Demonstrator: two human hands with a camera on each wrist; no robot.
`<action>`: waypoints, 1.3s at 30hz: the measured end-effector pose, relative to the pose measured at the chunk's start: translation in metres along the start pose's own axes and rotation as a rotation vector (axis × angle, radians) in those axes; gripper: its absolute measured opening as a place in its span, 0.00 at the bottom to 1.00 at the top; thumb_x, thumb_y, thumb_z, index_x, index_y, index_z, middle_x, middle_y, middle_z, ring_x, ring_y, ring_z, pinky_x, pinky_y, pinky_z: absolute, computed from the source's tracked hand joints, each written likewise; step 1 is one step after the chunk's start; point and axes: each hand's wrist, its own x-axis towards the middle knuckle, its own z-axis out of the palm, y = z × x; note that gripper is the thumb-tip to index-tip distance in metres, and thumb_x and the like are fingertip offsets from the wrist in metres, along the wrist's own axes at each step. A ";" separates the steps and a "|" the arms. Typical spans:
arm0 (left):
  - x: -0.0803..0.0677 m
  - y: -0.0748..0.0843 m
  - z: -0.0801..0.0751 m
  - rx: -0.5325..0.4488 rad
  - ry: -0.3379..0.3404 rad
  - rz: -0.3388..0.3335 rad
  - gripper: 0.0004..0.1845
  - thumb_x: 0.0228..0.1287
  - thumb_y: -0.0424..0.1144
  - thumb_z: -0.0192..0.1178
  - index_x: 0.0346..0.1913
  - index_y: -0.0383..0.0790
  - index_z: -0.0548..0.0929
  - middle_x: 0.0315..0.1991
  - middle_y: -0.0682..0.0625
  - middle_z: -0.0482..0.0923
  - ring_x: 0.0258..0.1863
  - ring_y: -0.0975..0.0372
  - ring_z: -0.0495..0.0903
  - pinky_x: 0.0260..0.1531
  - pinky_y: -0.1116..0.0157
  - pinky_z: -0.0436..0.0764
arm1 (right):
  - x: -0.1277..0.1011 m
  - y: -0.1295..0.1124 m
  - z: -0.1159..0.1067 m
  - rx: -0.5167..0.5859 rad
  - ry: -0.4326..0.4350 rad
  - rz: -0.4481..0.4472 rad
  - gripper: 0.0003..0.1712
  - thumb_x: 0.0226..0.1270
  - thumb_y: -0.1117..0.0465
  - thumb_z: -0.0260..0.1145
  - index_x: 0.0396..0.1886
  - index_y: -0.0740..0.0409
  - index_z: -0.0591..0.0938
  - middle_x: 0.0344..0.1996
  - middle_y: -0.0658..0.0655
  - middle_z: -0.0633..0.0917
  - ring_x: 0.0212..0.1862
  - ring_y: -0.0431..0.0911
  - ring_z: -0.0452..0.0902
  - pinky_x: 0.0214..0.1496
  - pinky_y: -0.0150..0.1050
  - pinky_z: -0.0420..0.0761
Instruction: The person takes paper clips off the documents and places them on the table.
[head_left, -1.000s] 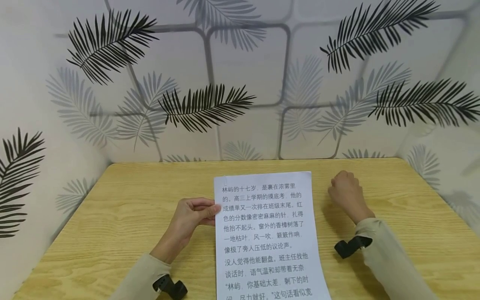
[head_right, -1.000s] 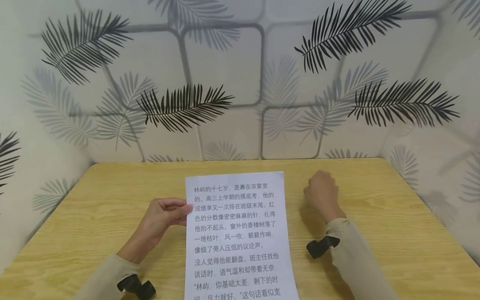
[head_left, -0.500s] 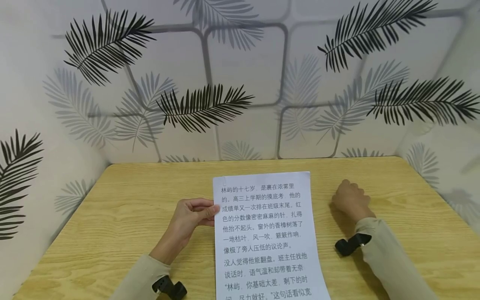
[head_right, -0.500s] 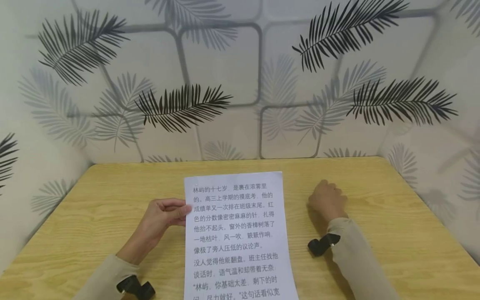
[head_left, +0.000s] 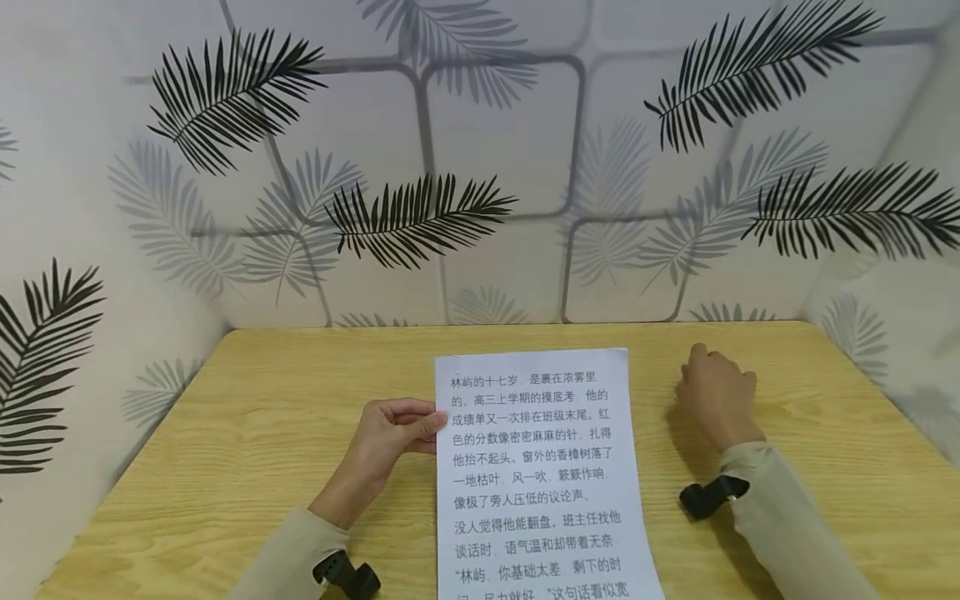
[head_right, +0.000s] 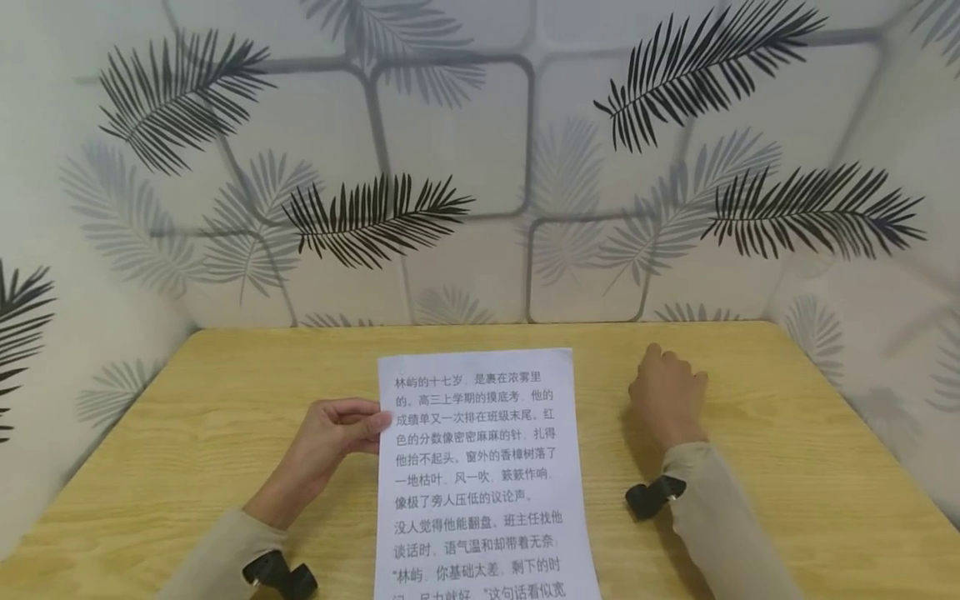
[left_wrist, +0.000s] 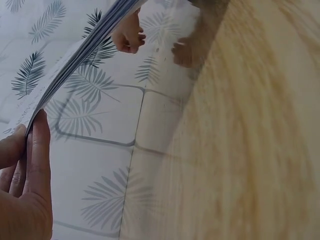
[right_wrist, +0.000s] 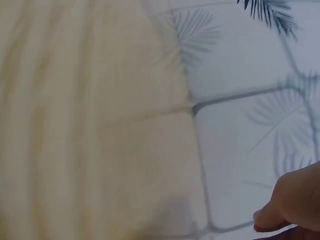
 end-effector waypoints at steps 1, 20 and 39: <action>0.000 0.000 0.000 -0.003 0.000 0.000 0.10 0.59 0.23 0.64 0.42 0.18 0.81 0.29 0.45 0.86 0.25 0.59 0.85 0.30 0.62 0.87 | 0.000 -0.004 -0.003 -0.002 0.061 -0.022 0.10 0.70 0.66 0.54 0.34 0.72 0.72 0.26 0.71 0.78 0.27 0.67 0.76 0.30 0.65 0.73; -0.001 0.003 0.003 -0.021 -0.033 0.019 0.11 0.59 0.24 0.64 0.42 0.18 0.81 0.29 0.45 0.86 0.25 0.59 0.86 0.31 0.61 0.87 | -0.006 -0.150 -0.072 0.242 0.404 -0.432 0.03 0.63 0.71 0.65 0.31 0.66 0.78 0.27 0.61 0.81 0.30 0.57 0.76 0.34 0.50 0.76; 0.000 -0.002 0.002 -0.035 -0.003 0.015 0.09 0.59 0.23 0.64 0.41 0.19 0.82 0.28 0.46 0.86 0.25 0.59 0.86 0.30 0.62 0.87 | -0.019 -0.223 -0.045 0.299 0.290 -0.649 0.04 0.61 0.69 0.69 0.32 0.62 0.81 0.29 0.55 0.81 0.32 0.50 0.76 0.36 0.43 0.76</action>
